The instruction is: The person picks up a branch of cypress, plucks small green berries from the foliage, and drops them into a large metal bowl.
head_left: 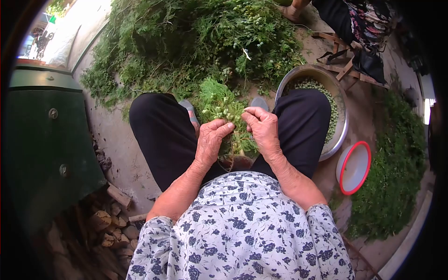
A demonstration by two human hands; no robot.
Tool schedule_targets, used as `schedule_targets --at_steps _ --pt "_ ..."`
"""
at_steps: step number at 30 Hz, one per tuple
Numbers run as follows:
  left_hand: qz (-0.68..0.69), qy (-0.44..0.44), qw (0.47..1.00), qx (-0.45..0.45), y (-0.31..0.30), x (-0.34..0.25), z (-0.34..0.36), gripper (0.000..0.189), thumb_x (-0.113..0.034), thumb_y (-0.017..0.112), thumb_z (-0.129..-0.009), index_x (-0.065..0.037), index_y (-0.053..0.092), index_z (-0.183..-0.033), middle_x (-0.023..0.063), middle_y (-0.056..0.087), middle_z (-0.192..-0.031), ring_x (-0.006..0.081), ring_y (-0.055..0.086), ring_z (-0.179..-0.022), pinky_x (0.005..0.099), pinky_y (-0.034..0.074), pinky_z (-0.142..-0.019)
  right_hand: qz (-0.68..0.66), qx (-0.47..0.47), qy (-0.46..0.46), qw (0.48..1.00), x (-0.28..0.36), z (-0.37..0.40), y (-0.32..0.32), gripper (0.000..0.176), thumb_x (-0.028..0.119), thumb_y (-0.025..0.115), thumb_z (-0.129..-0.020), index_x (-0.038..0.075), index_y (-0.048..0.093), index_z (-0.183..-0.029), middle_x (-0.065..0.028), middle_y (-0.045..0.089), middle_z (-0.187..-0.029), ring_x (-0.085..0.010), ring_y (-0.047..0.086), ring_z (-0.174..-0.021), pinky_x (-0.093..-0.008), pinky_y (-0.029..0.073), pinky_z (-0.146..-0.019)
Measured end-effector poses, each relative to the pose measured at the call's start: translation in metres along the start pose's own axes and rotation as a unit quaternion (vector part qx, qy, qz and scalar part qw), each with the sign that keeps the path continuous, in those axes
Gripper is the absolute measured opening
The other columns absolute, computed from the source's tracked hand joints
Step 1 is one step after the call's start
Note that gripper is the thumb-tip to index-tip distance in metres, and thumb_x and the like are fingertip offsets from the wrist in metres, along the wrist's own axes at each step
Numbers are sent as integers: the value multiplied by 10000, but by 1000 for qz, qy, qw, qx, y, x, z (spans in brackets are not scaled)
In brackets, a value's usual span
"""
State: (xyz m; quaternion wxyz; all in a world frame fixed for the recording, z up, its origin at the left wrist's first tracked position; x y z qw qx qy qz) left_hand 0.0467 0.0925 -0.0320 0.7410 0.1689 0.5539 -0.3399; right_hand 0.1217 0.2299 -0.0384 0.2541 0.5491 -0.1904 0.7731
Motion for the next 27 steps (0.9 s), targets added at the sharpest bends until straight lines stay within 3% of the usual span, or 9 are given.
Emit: schedule_targets --at_steps 2,4,6,9,10,12,16,19,27 --pt "34 7 999 -23 -5 0 2 222 -167 588 -822 35 592 -732 -10 509 -635 62 416 -616 237 352 -581 62 -45 -42 996 8 -3 -12 198 57 632 -822 -37 618 -996 0 592 -721 -34 472 -543 -185 380 -456" --pt "41 5 999 -33 -9 4 2 226 -168 599 -818 34 584 -717 -15 496 -635 65 405 -611 244 346 -572 -176 -69 -36 981 7 -14 -27 172 48 616 -821 -29 606 -974 -9 580 -733 -47 487 -576 -191 398 -490" --pt "39 17 998 -54 -14 2 3 219 -155 613 -813 29 575 -700 -22 482 -621 64 393 -597 244 338 -556 -184 -65 2 981 18 -11 -33 123 52 593 -832 -13 579 -936 -21 565 -746 -74 511 -598 -202 416 -522" --pt "38 8 997 -66 -15 6 2 213 -143 622 -811 24 572 -689 -31 471 -605 61 384 -583 244 332 -540 -358 1 70 931 41 -1 -13 54 85 562 -873 33 548 -871 -34 560 -749 -101 544 -608 -196 404 -481" --pt "38 8 997 -66 -15 5 2 213 -143 622 -811 24 572 -689 -31 471 -605 61 384 -583 244 332 -540 -358 1 71 931 38 1 -13 54 85 562 -873 33 548 -871 -34 560 -749 -101 544 -608 -196 404 -481" --pt "-7 33 997 -66 -14 -3 1 215 -143 618 -819 25 575 -692 -31 466 -589 56 385 -572 246 334 -527 -357 108 92 923 34 7 6 76 105 567 -885 29 559 -879 -32 566 -742 -85 546 -592 -180 381 -439" --pt "-12 8 999 -53 -12 2 -1 212 -149 618 -821 31 586 -714 -17 482 -595 55 399 -580 250 346 -533 -140 82 97 982 9 12 18 182 124 611 -864 -16 588 -979 1 563 -693 -32 484 -494 -157 316 -372" --pt "-13 11 999 -41 -9 -1 0 214 -160 618 -824 33 597 -734 -9 508 -612 56 419 -588 248 359 -542 -96 85 109 986 -5 11 27 201 112 622 -851 -30 585 -990 0 558 -682 -30 471 -483 -152 306 -364" --pt "38 14 999 1 -2 4 -2 235 -187 582 -844 37 612 -779 10 550 -668 66 448 -628 247 379 -588 -291 81 164 939 -30 14 32 136 99 601 -865 -4 575 -950 -13 551 -720 -76 496 -530 -178 348 -418"
Point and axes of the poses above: each hand's wrist, its own z-axis away from the middle knuckle, its own y-axis out of the palm, x = y × z, the point moved 10 cm from there along -z, towards the middle knuckle
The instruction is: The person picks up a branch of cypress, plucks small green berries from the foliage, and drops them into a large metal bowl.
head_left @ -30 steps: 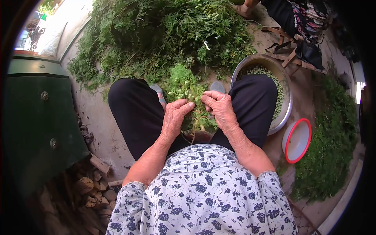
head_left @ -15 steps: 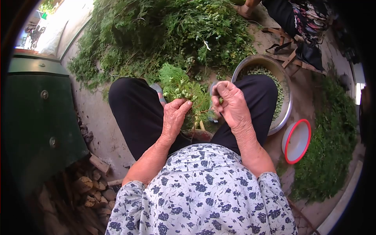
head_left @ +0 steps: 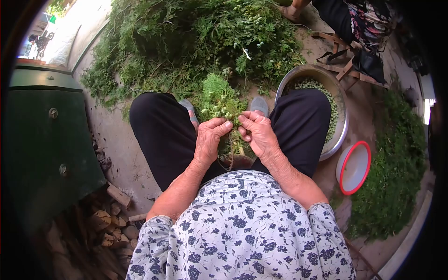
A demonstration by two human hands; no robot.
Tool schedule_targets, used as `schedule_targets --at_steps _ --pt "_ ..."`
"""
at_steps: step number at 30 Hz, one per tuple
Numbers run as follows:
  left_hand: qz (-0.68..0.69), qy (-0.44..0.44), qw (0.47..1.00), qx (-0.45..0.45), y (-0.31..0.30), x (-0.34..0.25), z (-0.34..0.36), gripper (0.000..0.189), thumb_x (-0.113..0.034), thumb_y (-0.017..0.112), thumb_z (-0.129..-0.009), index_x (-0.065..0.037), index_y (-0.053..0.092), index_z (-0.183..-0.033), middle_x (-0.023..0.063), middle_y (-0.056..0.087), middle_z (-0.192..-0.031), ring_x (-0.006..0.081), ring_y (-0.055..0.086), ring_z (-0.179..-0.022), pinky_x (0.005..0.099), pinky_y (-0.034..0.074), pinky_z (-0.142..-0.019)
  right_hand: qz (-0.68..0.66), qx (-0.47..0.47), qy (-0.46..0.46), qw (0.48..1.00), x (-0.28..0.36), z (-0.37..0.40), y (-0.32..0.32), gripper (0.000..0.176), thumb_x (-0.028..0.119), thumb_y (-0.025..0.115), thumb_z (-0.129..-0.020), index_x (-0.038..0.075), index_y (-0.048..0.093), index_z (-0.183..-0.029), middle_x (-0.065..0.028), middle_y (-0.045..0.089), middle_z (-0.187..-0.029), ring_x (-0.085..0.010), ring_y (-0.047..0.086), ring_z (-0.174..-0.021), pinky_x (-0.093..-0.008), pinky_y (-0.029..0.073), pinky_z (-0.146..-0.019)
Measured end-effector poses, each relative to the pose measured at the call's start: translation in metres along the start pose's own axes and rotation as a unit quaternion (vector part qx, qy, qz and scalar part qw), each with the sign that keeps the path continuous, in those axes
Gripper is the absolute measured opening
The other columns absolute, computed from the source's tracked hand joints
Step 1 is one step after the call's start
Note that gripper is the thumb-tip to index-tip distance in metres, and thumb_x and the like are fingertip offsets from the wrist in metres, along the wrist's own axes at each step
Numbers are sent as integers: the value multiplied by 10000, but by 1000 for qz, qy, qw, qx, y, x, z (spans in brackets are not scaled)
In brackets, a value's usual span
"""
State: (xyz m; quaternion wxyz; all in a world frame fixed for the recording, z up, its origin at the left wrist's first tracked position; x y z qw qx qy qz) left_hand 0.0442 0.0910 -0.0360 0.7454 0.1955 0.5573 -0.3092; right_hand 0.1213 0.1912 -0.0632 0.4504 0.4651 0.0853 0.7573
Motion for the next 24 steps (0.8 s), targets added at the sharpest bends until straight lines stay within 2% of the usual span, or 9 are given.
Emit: schedule_targets --at_steps 3,5,6,9,13,15,17,20,24 --pt "21 40 999 12 -2 -7 2 238 -189 560 -858 39 618 -820 18 567 -708 71 469 -660 242 392 -613 -114 30 13 993 -3 -6 -8 106 94 569 -878 20 554 -953 -27 557 -785 -104 523 -614 -203 379 -475" --pt "91 10 996 20 1 -2 2 241 -190 554 -860 42 618 -843 20 577 -729 73 485 -681 239 401 -631 -162 56 2 985 1 -8 -9 99 91 554 -880 34 540 -960 -34 560 -823 -116 535 -665 -220 396 -508" --pt "160 -21 986 26 4 4 3 246 -192 548 -862 45 618 -865 23 587 -751 75 501 -701 235 411 -648 -132 37 12 991 3 -6 -8 103 91 548 -874 43 531 -963 -31 555 -835 -120 537 -697 -237 404 -536" --pt "184 -52 981 29 6 18 0 247 -183 557 -854 48 619 -917 28 613 -800 80 534 -749 231 427 -695 -99 32 14 994 11 0 -2 105 89 541 -849 66 521 -949 -24 549 -848 -123 540 -750 -271 418 -581" --pt "110 -20 992 51 6 9 -1 231 -168 564 -847 41 627 -923 33 621 -826 84 547 -762 238 433 -708 -81 19 -20 996 26 -8 -15 163 120 560 -868 61 544 -1019 -6 583 -868 -93 539 -664 -219 404 -535" --pt "202 -40 977 54 12 4 2 226 -163 572 -842 40 627 -925 31 616 -818 83 543 -752 237 431 -698 93 49 -10 994 22 -8 -9 214 155 580 -874 32 564 -1049 -5 602 -879 -71 542 -655 -207 397 -512" --pt "195 -47 978 55 14 14 0 219 -155 571 -838 41 629 -915 27 612 -805 81 539 -742 234 427 -690 101 77 -19 992 11 -9 -3 238 165 595 -868 9 579 -1048 -16 621 -869 -64 561 -678 -207 426 -526" --pt "160 -42 985 53 13 13 -1 202 -143 568 -828 38 634 -889 18 607 -780 73 532 -723 226 422 -676 -27 112 -16 993 5 -5 7 201 135 630 -838 6 597 -988 -17 630 -810 -85 589 -691 -202 479 -599" --pt "57 -21 998 26 8 3 0 177 -142 571 -817 20 643 -818 -6 590 -718 56 500 -659 218 404 -625 19 126 -18 992 10 -1 12 135 93 649 -818 8 618 -918 -28 630 -825 -94 591 -754 -223 486 -649"
Point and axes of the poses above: each hand's wrist, its own z-axis away from the middle knuckle, its own y-axis out of the palm, x = y × z, the point moved 10 cm from there along -z, towards the middle knuckle
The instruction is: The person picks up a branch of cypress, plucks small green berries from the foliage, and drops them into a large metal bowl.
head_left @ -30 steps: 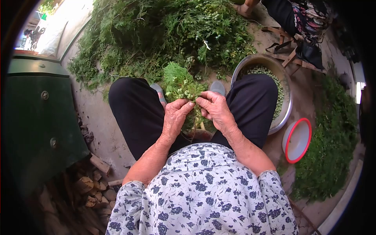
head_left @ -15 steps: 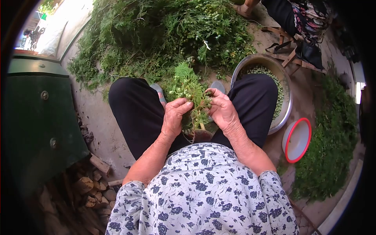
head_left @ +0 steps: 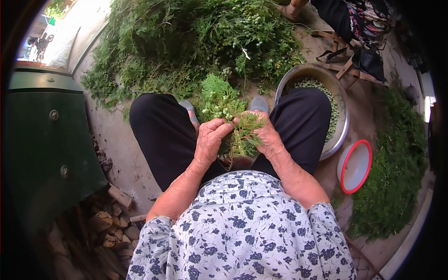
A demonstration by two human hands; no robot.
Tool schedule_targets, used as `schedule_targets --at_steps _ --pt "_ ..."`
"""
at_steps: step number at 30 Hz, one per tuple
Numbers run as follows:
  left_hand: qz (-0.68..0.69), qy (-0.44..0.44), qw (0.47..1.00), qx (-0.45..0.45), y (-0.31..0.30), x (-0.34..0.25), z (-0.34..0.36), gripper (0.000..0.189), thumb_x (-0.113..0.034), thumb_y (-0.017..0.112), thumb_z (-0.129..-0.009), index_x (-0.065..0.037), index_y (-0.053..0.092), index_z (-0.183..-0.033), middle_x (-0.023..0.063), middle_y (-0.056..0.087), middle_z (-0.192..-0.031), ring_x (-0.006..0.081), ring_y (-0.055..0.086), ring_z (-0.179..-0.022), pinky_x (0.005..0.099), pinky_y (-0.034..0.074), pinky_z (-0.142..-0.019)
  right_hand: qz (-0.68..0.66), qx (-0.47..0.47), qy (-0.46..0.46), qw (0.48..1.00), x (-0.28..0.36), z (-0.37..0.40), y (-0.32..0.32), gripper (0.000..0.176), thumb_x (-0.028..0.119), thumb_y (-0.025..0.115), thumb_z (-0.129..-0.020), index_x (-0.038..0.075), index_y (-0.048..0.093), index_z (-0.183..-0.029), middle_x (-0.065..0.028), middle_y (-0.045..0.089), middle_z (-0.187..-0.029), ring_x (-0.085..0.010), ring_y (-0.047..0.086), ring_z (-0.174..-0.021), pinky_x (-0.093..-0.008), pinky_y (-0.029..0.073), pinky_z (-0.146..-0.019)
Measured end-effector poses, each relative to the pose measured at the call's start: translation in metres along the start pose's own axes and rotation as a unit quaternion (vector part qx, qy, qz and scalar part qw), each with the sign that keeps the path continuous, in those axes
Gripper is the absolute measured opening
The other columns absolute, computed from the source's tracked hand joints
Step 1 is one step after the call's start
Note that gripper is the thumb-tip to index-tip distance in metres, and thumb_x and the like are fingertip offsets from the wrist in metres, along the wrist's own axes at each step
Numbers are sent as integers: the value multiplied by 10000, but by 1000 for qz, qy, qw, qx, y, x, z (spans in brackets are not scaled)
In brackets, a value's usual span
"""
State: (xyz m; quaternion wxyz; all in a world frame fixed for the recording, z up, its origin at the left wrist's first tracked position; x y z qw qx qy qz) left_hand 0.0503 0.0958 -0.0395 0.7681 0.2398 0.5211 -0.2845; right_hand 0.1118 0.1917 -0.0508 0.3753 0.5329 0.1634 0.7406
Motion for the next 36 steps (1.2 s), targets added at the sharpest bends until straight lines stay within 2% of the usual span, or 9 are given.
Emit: schedule_targets --at_steps 3,5,11,17,20,21,25,27,36 --pt "-79 15 996 -32 -5 -3 2 167 -142 584 -815 8 625 -753 -28 550 -663 43 452 -609 218 368 -565 73 -32 -27 996 5 -1 -4 100 54 661 -797 12 638 -884 -35 627 -809 -89 587 -739 -223 475 -621" --pt "-88 25 995 -46 -6 -9 1 162 -132 585 -813 4 611 -729 -36 525 -645 38 429 -597 219 349 -549 442 -138 -185 867 36 7 -20 118 43 656 -789 7 646 -900 -40 625 -794 -84 577 -697 -219 451 -594" --pt "-43 39 997 -47 -12 -12 0 167 -111 587 -805 8 567 -690 -38 467 -625 38 385 -593 224 319 -536 286 -350 -306 838 159 87 -62 198 45 621 -817 9 617 -1012 1 569 -788 -49 480 -589 -180 397 -529" --pt "-57 68 996 -26 -1 -34 5 187 -118 585 -807 30 548 -699 -22 462 -631 53 392 -607 232 322 -548 605 -543 -253 524 215 176 -150 230 23 544 -809 7 616 -1027 -91 576 -1070 -181 556 -975 -294 426 -862" --pt "-72 71 995 -11 1 -26 3 203 -135 593 -811 36 553 -710 -18 460 -624 58 395 -603 236 323 -545 678 -545 -292 398 217 186 -160 218 39 547 -835 19 624 -1037 -26 627 -962 -128 594 -841 -249 467 -752" --pt "-81 76 994 -1 2 -24 3 216 -147 600 -812 39 554 -715 -18 458 -618 61 396 -598 238 324 -541 676 -548 -290 398 217 184 -146 218 39 547 -835 19 624 -1037 -26 627 -962 -128 594 -841 -249 467 -752" --pt "-136 80 987 27 11 -29 5 238 -174 613 -818 53 579 -756 -18 495 -621 60 419 -598 240 345 -545 295 -407 -311 806 184 117 -90 201 71 531 -866 -11 625 -1024 -74 641 -850 -140 614 -794 -268 482 -736" --pt "-122 84 988 36 16 -30 6 238 -178 616 -821 59 606 -806 -13 537 -637 60 447 -608 239 370 -559 239 -256 -204 914 138 66 -52 208 128 553 -884 -15 626 -1017 -59 642 -821 -105 610 -739 -228 476 -674" --pt "-79 56 995 37 15 -28 12 238 -177 620 -821 58 588 -792 59 535 -613 114 492 -589 264 405 -584 99 -106 11 989 39 7 -5 145 115 647 -829 -13 645 -896 13 610 -735 -41 534 -655 -192 432 -570"
Point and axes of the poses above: each hand's wrist, its own z-axis away from the middle knuckle, its own y-axis out of the palm, x = y × z, the point moved 10 cm from there along -z, towards the middle knuckle
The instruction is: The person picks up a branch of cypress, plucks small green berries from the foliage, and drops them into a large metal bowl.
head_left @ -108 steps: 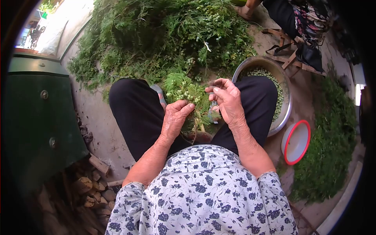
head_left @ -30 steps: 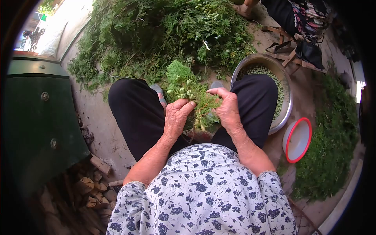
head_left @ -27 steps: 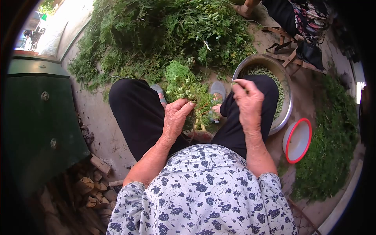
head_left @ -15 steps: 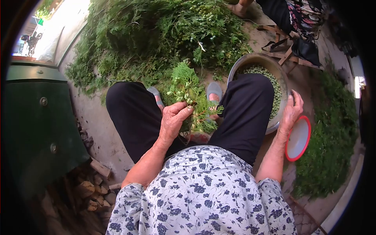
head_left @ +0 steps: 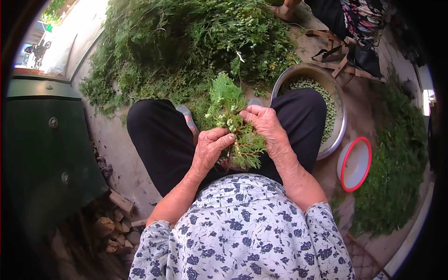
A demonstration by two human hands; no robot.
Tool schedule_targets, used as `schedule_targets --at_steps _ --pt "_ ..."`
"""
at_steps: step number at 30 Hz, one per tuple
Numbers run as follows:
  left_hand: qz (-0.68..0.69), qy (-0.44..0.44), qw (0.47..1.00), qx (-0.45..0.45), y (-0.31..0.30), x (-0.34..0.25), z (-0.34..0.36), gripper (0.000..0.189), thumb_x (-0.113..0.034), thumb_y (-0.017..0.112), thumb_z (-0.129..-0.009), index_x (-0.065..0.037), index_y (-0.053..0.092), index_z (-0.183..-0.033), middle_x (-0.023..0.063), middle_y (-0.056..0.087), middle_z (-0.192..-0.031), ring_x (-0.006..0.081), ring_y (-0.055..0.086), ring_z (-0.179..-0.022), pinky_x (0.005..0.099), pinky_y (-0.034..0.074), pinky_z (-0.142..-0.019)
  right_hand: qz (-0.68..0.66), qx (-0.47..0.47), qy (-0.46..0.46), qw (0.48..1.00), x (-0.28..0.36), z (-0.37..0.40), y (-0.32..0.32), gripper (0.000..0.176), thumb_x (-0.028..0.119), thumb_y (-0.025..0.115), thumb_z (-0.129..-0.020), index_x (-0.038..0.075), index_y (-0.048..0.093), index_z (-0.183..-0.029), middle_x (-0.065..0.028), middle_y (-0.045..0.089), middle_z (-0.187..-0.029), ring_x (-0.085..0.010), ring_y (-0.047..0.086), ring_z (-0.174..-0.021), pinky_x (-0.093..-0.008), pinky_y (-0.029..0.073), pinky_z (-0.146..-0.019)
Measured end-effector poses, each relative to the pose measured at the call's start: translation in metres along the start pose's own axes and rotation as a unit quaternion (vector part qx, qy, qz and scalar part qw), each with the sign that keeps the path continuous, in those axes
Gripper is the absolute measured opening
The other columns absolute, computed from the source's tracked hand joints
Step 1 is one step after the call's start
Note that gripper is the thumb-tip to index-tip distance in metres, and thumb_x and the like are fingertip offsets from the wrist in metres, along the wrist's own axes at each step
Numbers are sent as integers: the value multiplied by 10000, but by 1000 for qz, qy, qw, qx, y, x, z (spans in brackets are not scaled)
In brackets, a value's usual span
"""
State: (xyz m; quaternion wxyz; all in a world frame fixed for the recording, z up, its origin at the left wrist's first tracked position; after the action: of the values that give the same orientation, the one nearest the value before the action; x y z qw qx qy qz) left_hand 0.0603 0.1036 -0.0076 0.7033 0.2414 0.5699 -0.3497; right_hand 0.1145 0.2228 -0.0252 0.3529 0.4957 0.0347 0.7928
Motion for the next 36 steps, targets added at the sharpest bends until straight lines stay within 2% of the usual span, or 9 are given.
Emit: schedule_targets --at_steps 9,12,16,18,19,23,26,30,36 --pt "8 -3 1000 19 8 -6 -2 253 -189 602 -811 59 567 -783 76 523 -636 133 474 -605 278 389 -579 270 -171 -271 908 41 11 -23 189 48 670 -785 -57 619 -934 -30 621 -849 -75 550 -748 -217 457 -642" --pt "6 29 999 41 8 -12 -3 249 -187 597 -811 59 568 -782 76 520 -634 138 470 -601 275 389 -582 67 -135 -160 976 20 2 -29 205 36 674 -765 -28 617 -951 -45 625 -858 -83 556 -741 -224 462 -645" --pt "0 35 998 50 10 -12 -1 251 -188 592 -812 60 571 -777 79 524 -632 143 475 -600 273 393 -587 38 -120 -147 981 12 3 -29 195 29 673 -761 -10 607 -940 -53 624 -839 -98 565 -726 -230 467 -635" --pt "2 42 998 51 10 -12 0 256 -189 591 -812 63 574 -777 84 532 -631 147 485 -600 273 397 -589 409 -201 -397 797 69 41 -8 137 38 665 -781 -1 599 -894 -46 619 -836 -109 559 -696 -234 472 -622" --pt "7 50 998 44 7 -11 1 264 -194 593 -810 68 579 -778 91 542 -631 153 499 -602 272 402 -592 409 -201 -397 797 74 42 -12 137 38 665 -781 -1 599 -894 -46 619 -836 -109 559 -696 -234 472 -622" --pt "37 40 998 31 -4 -3 2 283 -206 602 -800 77 593 -780 109 573 -643 168 535 -617 268 416 -603 190 -226 -258 920 66 23 -61 94 25 622 -809 4 588 -893 -31 612 -752 -87 548 -601 -227 467 -510" --pt "58 37 997 21 -1 -7 1 247 -176 602 -792 65 583 -739 73 554 -635 129 502 -595 258 394 -574 -30 -13 -61 998 12 1 -30 156 62 543 -877 0 564 -1019 -27 608 -814 -62 526 -602 -181 435 -520" --pt "55 85 995 19 0 -16 1 209 -123 592 -797 64 569 -708 46 546 -626 104 489 -576 256 384 -552 -121 88 -4 989 -24 3 12 281 185 588 -886 -17 565 -1080 -36 624 -852 -60 563 -642 -185 460 -547" --pt "93 49 994 -2 2 -12 2 210 -124 589 -810 73 591 -739 63 580 -660 111 514 -595 256 401 -568 -34 144 6 989 -20 10 23 293 219 599 -878 -32 587 -1029 -40 633 -881 -87 615 -745 -212 517 -650"
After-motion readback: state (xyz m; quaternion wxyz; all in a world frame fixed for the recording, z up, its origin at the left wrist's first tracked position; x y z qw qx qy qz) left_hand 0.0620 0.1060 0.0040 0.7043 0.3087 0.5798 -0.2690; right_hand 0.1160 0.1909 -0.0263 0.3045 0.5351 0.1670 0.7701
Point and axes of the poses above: each hand's wrist, its own z-axis away from the middle knuckle, its own y-axis out of the palm, x = y × z, the point moved 10 cm from there along -z, towards the middle knuckle
